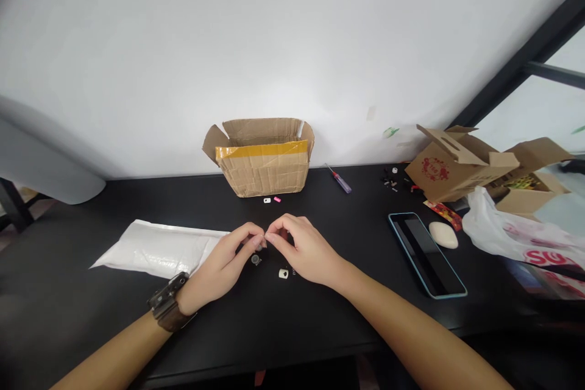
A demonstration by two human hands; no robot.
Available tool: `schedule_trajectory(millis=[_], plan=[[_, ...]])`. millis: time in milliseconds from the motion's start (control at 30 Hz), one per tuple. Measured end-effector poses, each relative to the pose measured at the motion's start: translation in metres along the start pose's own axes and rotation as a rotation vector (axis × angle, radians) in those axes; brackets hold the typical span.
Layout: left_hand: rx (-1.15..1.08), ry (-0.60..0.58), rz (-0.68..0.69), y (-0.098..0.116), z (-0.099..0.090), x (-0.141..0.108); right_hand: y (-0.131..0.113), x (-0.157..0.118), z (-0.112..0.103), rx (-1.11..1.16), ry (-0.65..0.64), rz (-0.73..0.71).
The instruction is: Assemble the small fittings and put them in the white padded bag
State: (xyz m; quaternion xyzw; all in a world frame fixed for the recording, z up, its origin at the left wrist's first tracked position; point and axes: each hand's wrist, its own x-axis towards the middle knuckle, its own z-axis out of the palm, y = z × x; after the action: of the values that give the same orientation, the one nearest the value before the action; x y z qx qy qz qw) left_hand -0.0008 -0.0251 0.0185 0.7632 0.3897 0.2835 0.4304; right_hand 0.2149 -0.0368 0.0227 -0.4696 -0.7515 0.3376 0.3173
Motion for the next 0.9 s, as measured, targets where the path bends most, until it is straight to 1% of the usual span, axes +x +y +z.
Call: schedule_trajectory(millis=[100,267,367,700,900], plan=[[-0.001,-0.004,-0.003,-0.0001,-0.0001,-0.0003,0.0006,0.0002,0.0004,0.044,-0.002,0.010],[-0.024,-0.010,-0.016,-0.0004,0.0008,-0.0009,0.0035,0.0022,0.0017,0.250,-0.049,0.073],[-0.037,-0.009,-0.018,-0.0002,0.0014,-0.0008,0.0047,0.0036,0.0014,0.332,-0.072,0.089],[-0.030,-0.010,-0.004,0.0024,0.0004,-0.0007,0.0030,0.0035,-0.0002,0.338,-0.084,0.097],[-0.066,-0.025,-0.006,0.0008,0.0009,-0.0007,0.0057,0.0041,-0.0004,0.361,-0.099,0.094]])
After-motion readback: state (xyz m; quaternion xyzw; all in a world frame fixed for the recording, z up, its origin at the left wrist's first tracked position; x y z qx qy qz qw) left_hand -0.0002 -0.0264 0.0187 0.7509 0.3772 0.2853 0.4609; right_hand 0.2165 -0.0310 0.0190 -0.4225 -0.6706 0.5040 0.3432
